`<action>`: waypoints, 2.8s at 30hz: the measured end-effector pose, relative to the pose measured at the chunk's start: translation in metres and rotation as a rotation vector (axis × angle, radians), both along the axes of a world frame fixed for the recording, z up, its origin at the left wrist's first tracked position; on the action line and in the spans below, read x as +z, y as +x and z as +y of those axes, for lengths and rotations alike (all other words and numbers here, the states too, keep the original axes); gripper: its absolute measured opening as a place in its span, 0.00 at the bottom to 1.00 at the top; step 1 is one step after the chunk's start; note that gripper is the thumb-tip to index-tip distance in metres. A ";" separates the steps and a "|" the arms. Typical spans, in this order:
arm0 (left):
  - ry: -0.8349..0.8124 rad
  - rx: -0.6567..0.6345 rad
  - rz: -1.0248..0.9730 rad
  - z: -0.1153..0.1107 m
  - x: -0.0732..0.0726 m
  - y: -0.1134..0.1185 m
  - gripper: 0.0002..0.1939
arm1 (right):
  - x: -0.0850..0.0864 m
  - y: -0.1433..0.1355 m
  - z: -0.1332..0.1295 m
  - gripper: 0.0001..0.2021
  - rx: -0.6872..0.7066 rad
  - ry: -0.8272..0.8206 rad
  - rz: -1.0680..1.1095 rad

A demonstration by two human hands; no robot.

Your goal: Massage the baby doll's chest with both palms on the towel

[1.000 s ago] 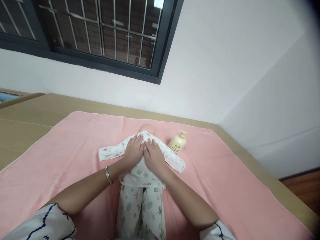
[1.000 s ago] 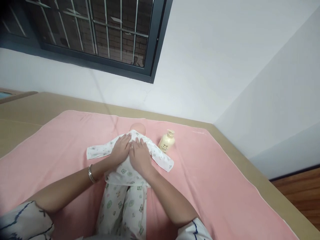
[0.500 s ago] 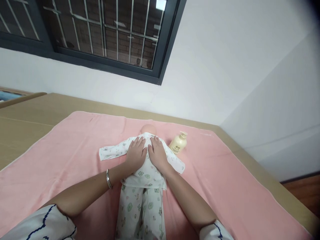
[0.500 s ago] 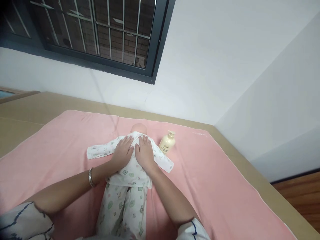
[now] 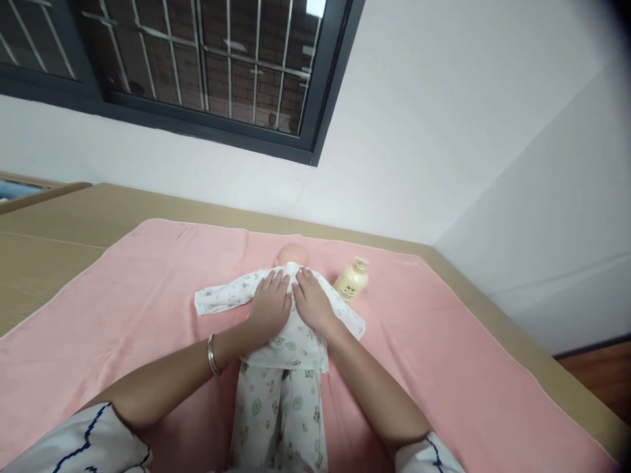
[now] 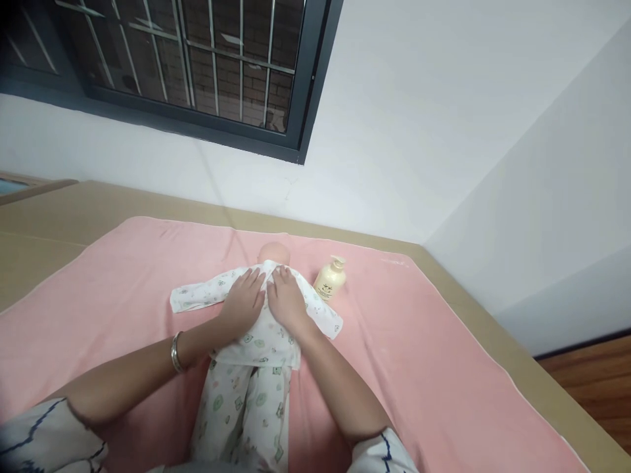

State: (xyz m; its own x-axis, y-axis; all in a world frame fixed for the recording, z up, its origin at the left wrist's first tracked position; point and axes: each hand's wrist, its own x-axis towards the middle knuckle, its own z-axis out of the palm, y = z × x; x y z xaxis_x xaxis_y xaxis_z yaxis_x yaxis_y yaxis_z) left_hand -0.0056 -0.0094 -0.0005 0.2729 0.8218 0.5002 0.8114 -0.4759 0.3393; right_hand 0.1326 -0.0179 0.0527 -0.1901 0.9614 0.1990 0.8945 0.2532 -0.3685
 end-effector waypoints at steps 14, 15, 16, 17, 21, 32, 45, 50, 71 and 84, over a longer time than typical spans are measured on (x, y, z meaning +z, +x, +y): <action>0.035 0.016 -0.039 0.010 -0.001 -0.005 0.21 | -0.004 -0.006 -0.007 0.22 0.025 0.047 -0.018; 0.058 0.005 -0.029 0.005 -0.002 -0.002 0.21 | -0.004 -0.001 0.000 0.22 0.005 0.043 -0.001; 0.071 -0.005 -0.023 0.002 -0.002 0.000 0.21 | -0.004 0.004 0.007 0.22 -0.017 0.043 0.008; 0.071 -0.013 -0.024 0.000 -0.002 0.000 0.20 | -0.004 0.006 0.011 0.23 -0.033 0.045 0.007; -0.013 -0.023 -0.062 0.013 0.006 -0.006 0.20 | -0.007 0.001 0.004 0.24 -0.036 0.071 -0.052; -0.048 0.022 -0.080 0.033 -0.001 -0.013 0.22 | -0.011 0.001 0.006 0.26 -0.015 0.052 0.010; 0.027 0.061 -0.037 0.021 0.000 -0.008 0.20 | -0.011 0.010 0.016 0.28 -0.053 -0.005 0.046; 0.018 0.053 0.006 0.016 0.005 -0.008 0.21 | -0.005 0.007 0.013 0.27 -0.059 0.030 -0.017; 0.044 -0.048 0.033 0.005 0.010 -0.004 0.19 | 0.002 0.011 0.012 0.26 -0.001 -0.050 0.001; 0.122 -0.027 0.091 0.003 0.002 -0.001 0.20 | -0.006 0.006 0.010 0.24 -0.018 0.027 0.040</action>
